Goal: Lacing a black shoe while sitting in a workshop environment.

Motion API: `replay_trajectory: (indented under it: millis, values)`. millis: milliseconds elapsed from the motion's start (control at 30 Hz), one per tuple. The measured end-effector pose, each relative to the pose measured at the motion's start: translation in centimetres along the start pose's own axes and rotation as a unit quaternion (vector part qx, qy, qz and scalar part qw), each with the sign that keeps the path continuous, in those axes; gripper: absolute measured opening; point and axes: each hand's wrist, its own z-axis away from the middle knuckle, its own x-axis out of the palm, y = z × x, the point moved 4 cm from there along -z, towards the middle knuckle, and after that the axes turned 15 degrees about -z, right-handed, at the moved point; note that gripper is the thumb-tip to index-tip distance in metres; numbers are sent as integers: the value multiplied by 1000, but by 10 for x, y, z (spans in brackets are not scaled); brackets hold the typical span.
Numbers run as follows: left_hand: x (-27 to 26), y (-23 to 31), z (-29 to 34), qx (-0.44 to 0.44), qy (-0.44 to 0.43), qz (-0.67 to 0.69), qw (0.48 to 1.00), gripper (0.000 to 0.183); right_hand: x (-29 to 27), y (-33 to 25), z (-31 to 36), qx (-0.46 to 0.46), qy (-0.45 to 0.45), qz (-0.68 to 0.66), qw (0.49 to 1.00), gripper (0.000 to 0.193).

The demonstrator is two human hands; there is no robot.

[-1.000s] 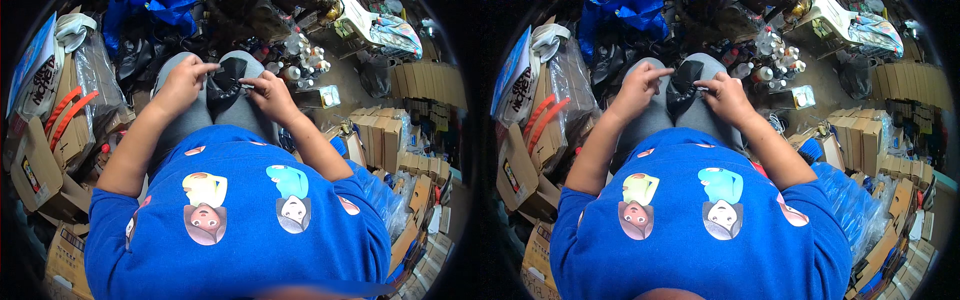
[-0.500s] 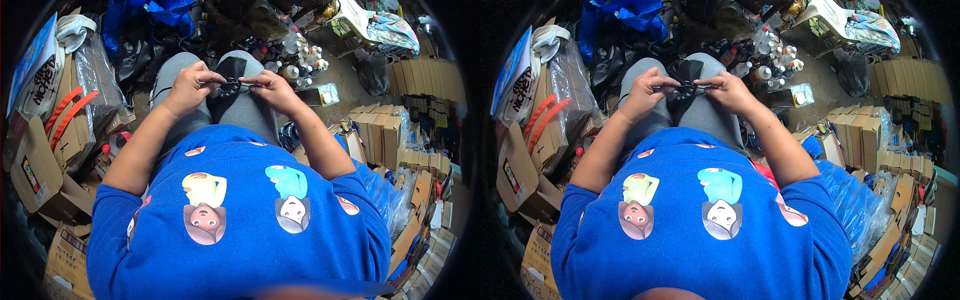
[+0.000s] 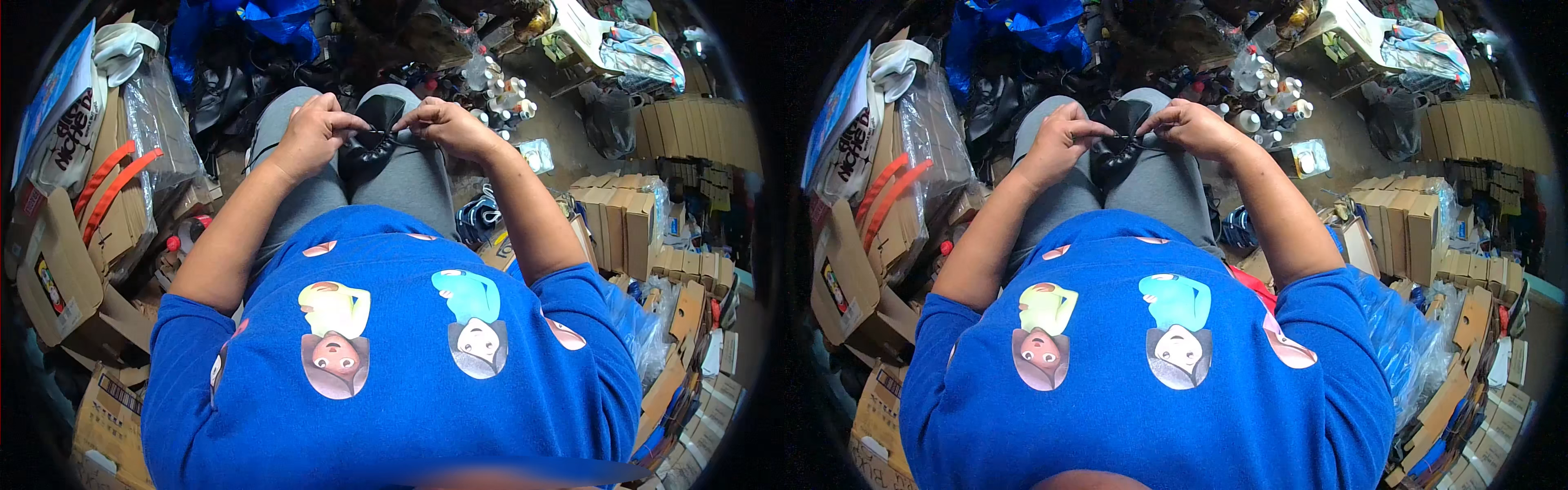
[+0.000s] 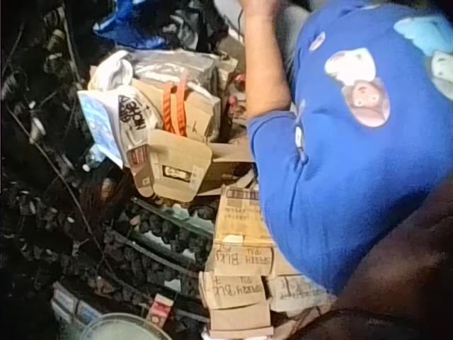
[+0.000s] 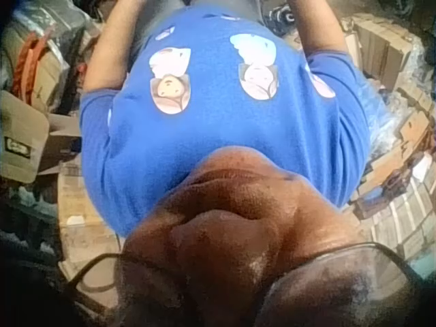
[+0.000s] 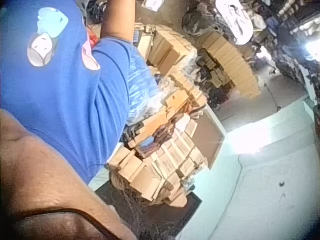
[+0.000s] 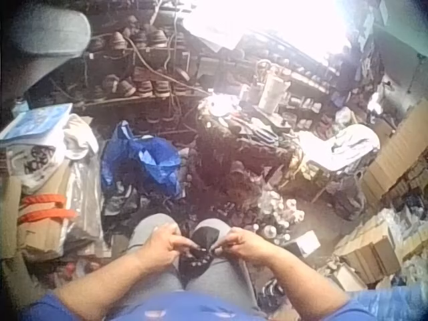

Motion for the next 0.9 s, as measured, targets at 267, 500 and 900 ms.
replay_trajectory:
  millis: [267, 500, 900]
  values:
    - [1, 3, -1, 15, 9, -13, 1000, 26, 0, -1, -1, -9, -7, -34, 999, 28]
    - [8, 5, -13, 18, -27, 24, 999, 22, -2, 16, -6, 7, -60, -132, 989, 30]
    - [0, 8, -2, -91, -78, 94, 988, 24, 11, 10, 7, 55, 12, -188, 981, 33]
